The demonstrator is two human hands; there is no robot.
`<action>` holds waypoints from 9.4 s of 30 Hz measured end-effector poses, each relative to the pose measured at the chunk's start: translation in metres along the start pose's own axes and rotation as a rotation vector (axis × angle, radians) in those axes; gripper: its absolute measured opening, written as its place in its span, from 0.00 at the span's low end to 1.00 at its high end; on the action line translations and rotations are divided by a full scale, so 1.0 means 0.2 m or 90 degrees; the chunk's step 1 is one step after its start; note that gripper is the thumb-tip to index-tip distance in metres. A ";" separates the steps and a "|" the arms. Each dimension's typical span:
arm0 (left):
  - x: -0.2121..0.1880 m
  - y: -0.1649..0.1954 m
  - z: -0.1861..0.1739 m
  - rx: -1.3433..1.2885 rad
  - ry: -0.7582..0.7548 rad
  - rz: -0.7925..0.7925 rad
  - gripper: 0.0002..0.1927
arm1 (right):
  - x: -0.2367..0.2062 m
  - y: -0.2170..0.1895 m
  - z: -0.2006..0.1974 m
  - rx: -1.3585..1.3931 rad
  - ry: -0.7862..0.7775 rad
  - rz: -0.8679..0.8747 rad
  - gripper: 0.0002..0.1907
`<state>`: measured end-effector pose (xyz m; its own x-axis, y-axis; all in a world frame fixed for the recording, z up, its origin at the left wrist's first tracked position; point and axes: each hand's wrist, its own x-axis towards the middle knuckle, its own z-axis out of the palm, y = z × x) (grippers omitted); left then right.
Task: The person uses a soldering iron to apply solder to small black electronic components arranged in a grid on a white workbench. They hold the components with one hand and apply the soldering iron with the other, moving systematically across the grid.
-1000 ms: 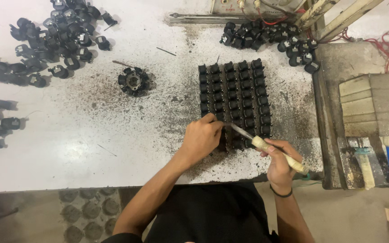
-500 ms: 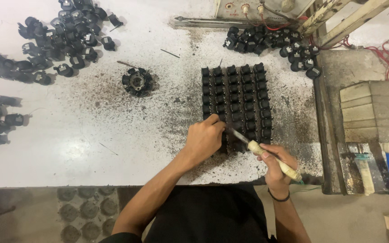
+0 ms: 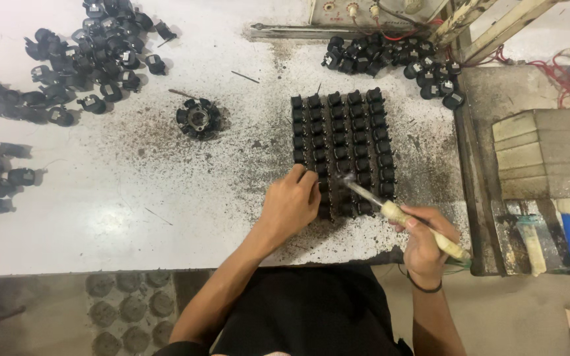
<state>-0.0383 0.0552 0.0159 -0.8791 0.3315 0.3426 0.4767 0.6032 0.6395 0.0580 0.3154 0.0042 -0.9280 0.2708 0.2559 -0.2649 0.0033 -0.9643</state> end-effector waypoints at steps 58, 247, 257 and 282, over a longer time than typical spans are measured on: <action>-0.03 0.02 0.01 -0.057 -0.049 -0.018 0.05 | -0.16 0.03 0.10 -0.184 -0.027 -0.093 0.10; 0.05 0.22 0.11 0.061 -0.031 0.064 0.15 | -0.22 0.03 -0.05 -0.123 0.075 -0.039 0.12; 0.04 0.18 0.17 0.066 -0.107 0.065 0.04 | -0.23 0.04 -0.04 -0.134 0.091 -0.001 0.13; 0.04 0.19 0.14 0.007 -0.092 0.073 0.06 | -0.20 0.11 -0.06 0.096 0.165 0.111 0.14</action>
<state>-0.0262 0.1010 0.0234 -0.8094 0.4986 0.3104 0.5746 0.5631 0.5939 0.0929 0.3167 -0.0288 -0.8706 0.4902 0.0429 -0.1609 -0.2013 -0.9662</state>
